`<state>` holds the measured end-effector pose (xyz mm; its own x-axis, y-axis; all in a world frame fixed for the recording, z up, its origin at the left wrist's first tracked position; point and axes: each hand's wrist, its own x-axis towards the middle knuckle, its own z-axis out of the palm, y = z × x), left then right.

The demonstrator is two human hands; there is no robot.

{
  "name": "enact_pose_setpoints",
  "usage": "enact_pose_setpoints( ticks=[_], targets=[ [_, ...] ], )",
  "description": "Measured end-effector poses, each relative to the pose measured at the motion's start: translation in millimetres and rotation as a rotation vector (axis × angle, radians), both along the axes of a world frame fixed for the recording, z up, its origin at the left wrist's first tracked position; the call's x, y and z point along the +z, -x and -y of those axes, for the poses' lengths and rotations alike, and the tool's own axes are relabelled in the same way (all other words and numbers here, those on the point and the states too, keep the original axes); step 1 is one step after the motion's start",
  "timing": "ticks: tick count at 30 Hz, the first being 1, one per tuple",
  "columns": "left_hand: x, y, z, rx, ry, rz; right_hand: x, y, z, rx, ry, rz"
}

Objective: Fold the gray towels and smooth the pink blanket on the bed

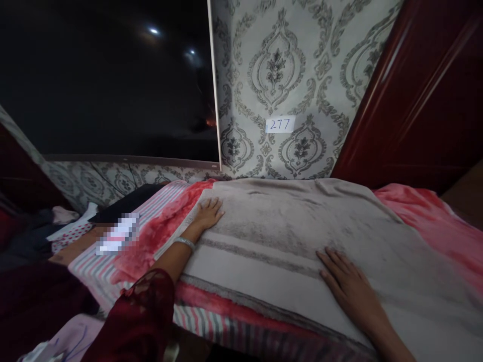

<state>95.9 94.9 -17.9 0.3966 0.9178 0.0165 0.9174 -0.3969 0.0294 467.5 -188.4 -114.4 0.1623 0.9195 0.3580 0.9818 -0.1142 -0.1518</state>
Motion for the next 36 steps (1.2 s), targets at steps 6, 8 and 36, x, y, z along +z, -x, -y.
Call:
enact_pose_setpoints(
  ticks=[6, 8, 36],
  targets=[
    [-4.0, -32.5, 3.0, 0.04, 0.006, 0.034, -1.9, -0.3, -1.5, 0.005, -0.031, 0.007],
    [-4.9, -47.5, 2.1, 0.038, 0.011, 0.06, -1.6, -0.3, -1.5, 0.003, -0.031, 0.006],
    [-12.5, -130.7, 31.8, -0.174, -0.022, 0.18, 13.4, -1.2, -11.0, 0.006, 0.044, -0.024]
  ],
)
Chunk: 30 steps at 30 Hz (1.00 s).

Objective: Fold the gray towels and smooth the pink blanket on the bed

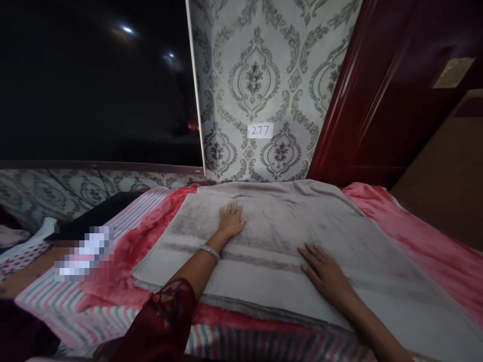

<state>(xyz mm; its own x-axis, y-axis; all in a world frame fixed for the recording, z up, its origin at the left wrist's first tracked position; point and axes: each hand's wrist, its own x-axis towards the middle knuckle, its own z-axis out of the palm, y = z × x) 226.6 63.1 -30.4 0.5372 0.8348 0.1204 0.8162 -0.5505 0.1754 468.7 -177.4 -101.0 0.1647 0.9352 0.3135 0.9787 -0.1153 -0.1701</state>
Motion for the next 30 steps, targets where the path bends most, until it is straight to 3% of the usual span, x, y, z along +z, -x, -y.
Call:
enact_pose_setpoints(
  ticks=[5, 10, 14, 19, 26, 30],
  targets=[
    [5.5, 5.4, -4.3, -0.046, -0.004, 0.079, 47.9, 32.6, -43.0, 0.134, 0.003, -0.02],
    [7.8, 16.8, -6.2, 0.118, -0.16, 0.196, 85.7, 90.4, -111.8, 0.305, 0.099, -0.002],
    [0.9, 18.8, -6.9, 0.079, -0.142, 0.06, 81.5, 102.1, -155.5, 0.375, 0.151, 0.034],
    [-3.9, 10.9, -9.6, 0.073, -0.112, -0.039, 65.1, 77.9, -180.6, 0.406, 0.188, 0.073],
    [-2.8, 8.3, -10.4, 0.098, -0.092, -0.071, 63.6, 21.0, -194.4, 0.1, 0.182, 0.092],
    [0.3, 8.0, -10.6, 0.097, -0.095, -0.082, 67.7, 12.9, -199.2, -0.034, 0.193, 0.05]
  ],
)
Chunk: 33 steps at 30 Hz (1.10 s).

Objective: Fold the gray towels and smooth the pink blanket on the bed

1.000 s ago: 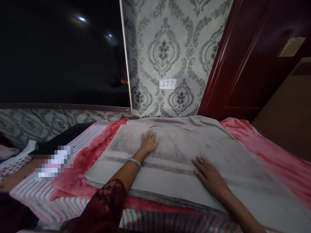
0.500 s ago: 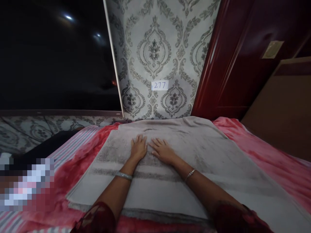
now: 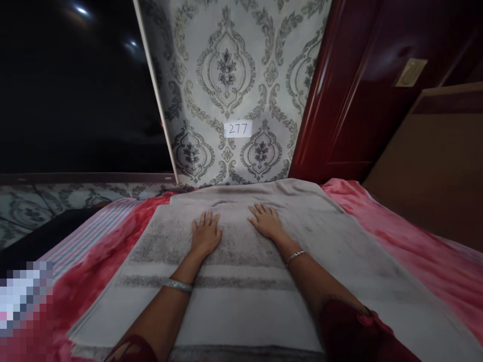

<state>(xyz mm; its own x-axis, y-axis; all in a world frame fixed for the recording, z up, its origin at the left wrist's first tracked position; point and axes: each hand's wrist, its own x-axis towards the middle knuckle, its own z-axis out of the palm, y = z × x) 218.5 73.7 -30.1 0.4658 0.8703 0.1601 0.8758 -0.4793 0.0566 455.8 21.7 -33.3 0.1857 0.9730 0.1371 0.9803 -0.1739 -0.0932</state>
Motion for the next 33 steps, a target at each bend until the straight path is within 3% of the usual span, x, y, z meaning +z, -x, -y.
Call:
enact_pose_setpoints(
  ticks=[4, 7, 9, 11, 24, 29, 33],
  targets=[
    [3.4, -0.7, -0.9, -0.002, 0.014, -0.024, 7.0, 11.0, 10.5, -0.026, 0.0, -0.03],
    [5.5, -1.7, -1.6, -0.003, 0.017, -0.036, 6.7, 16.2, 31.0, 0.1, -0.021, -0.023],
    [6.5, -2.3, -1.5, -0.007, 0.007, -0.04, 3.6, 9.8, 45.9, 0.188, -0.002, -0.017],
    [7.2, -2.3, -1.0, -0.012, -0.006, -0.041, 0.2, -7.4, 58.4, 0.181, 0.025, -0.012],
    [5.8, -2.3, -6.5, 0.002, -0.019, -0.052, -12.0, -165.8, 107.3, -0.311, 0.076, -0.026],
    [5.6, -4.7, -9.0, 0.011, -0.014, -0.056, -12.5, -203.2, 125.2, -0.49, 0.097, -0.034],
    [6.2, -5.9, -8.5, 0.019, -0.011, -0.064, -17.9, -213.9, 132.8, -0.686, 0.031, -0.061]
  ],
)
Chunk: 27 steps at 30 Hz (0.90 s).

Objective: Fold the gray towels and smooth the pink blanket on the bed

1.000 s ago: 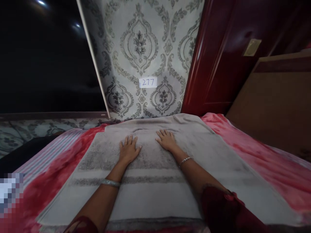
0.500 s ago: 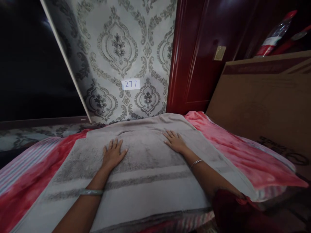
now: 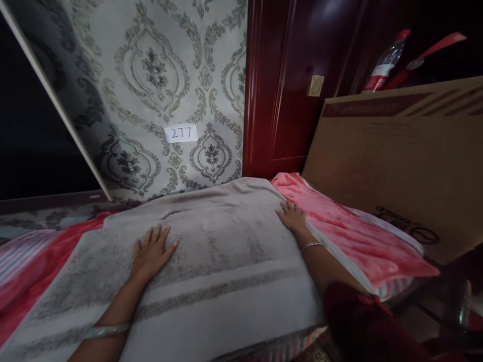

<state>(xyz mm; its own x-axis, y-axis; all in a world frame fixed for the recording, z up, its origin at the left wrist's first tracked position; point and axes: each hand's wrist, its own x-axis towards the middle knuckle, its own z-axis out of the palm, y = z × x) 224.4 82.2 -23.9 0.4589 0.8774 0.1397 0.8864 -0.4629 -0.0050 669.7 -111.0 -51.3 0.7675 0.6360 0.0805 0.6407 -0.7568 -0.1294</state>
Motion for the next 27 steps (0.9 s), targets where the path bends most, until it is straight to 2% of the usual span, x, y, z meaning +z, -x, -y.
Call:
enact_pose_setpoints(
  ticks=[3, 9, 13, 15, 18, 21, 24, 27],
  targets=[
    [0.7, 0.3, 0.9, -0.005, -0.009, -0.002, -4.5, -1.2, 2.4, -0.078, -0.064, 0.016],
    [3.4, 1.5, 7.0, -0.023, 0.004, 0.039, -5.8, -0.3, 11.1, -0.062, -0.131, -0.01],
    [0.2, 1.3, 9.2, -0.027, 0.02, 0.063, 2.7, 29.5, 7.8, -0.049, -0.169, 0.048],
    [-2.0, 2.2, 9.9, -0.043, 0.019, 0.08, 8.1, 63.7, -2.0, 0.093, -0.137, 0.093],
    [-3.5, 5.7, 12.3, -0.08, 0.042, 0.116, 10.6, 130.7, -20.0, 0.42, -0.046, 0.098],
    [-3.9, 10.7, 16.4, -0.232, 0.105, 0.144, 3.1, 189.9, -30.8, 0.687, -0.001, 0.073],
    [-6.0, 13.6, 19.6, -0.398, 0.148, 0.193, -8.9, 219.2, -32.8, 0.791, -0.014, 0.076],
    [-4.5, 15.6, 17.8, -0.422, 0.127, 0.284, -15.7, 223.3, -31.0, 0.79, -0.035, 0.096]
  ],
)
